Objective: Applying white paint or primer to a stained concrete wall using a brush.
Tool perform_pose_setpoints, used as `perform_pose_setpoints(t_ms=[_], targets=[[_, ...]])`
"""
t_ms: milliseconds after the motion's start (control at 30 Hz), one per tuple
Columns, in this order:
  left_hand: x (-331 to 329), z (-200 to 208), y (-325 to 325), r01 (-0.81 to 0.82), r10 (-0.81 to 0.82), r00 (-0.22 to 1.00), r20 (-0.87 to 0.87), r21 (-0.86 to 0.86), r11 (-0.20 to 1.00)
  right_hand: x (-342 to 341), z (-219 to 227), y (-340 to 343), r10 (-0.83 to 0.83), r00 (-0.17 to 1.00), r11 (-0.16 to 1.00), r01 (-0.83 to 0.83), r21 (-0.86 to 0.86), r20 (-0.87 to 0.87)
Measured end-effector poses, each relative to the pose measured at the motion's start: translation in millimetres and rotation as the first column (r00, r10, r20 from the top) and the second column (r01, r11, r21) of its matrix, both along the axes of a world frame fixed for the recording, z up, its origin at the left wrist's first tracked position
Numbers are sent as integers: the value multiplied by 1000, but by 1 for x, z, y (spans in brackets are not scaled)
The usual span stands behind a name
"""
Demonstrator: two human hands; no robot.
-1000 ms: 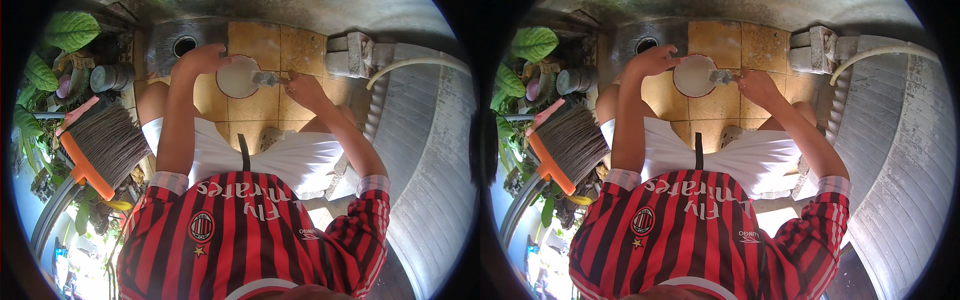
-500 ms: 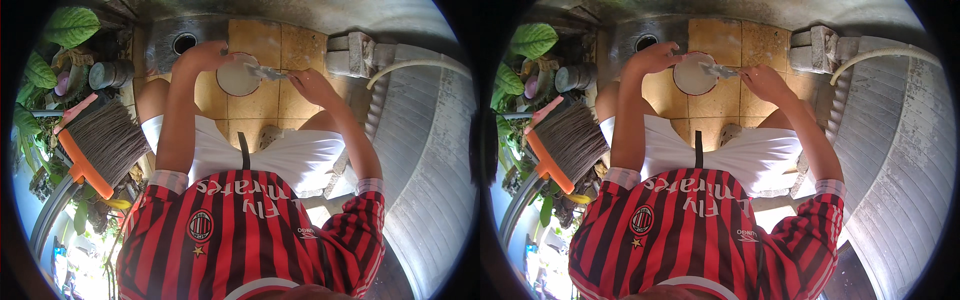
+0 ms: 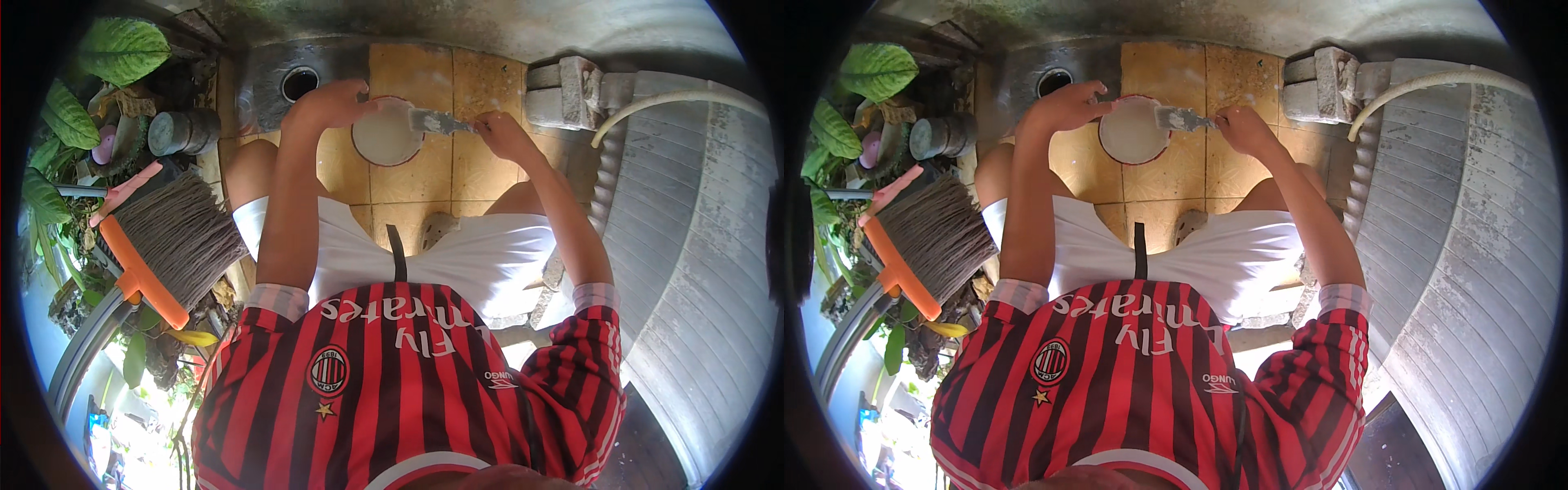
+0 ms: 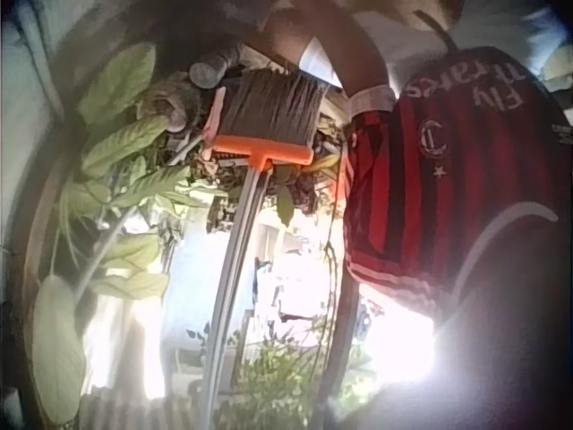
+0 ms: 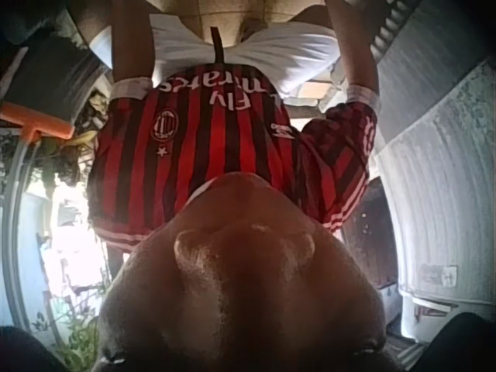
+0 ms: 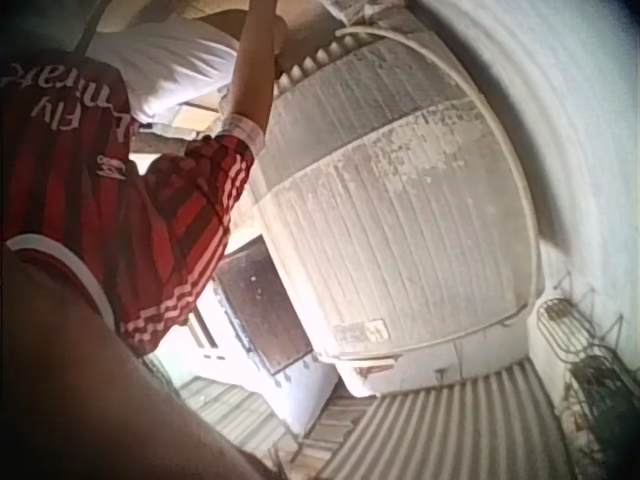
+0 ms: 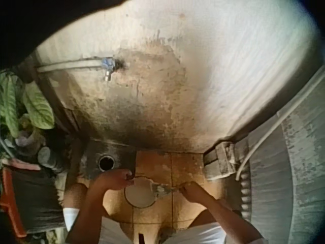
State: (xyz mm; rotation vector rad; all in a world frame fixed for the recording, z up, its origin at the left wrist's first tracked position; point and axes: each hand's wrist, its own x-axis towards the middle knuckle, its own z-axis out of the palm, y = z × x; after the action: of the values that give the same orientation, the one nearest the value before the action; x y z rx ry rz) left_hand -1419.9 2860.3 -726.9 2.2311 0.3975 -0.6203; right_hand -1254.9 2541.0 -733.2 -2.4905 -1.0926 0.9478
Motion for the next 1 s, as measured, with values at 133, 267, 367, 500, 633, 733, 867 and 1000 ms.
perform_pose_setpoints(t_ms=[133,267,367,500,633,733,867,1000], targets=[[7,1,5,99,-103,990,96,45,994,0,36,-15,-63,997,998,63,8,-46],[6,-35,4,80,-81,993,81,22,997,-12,-11,-63,-37,998,989,43,140,-49],[-11,-15,10,8,-7,996,85,-11,1000,-19,9,-59,-5,970,968,66,242,-245],[7,-32,25,93,-92,995,33,-26,995,-6,40,-82,-326,669,802,570,179,-668],[10,-19,28,53,-58,987,151,36,998,20,139,-83,-438,715,471,699,538,-545],[19,4,23,134,-139,988,71,69,989,49,242,-61,-591,722,236,581,779,-360],[13,-13,27,76,-74,988,135,-11,997,108,357,-19,-483,782,-149,370,917,-394],[17,-63,43,212,-218,970,102,68,975,168,464,4,-569,738,-326,201,924,-361]])
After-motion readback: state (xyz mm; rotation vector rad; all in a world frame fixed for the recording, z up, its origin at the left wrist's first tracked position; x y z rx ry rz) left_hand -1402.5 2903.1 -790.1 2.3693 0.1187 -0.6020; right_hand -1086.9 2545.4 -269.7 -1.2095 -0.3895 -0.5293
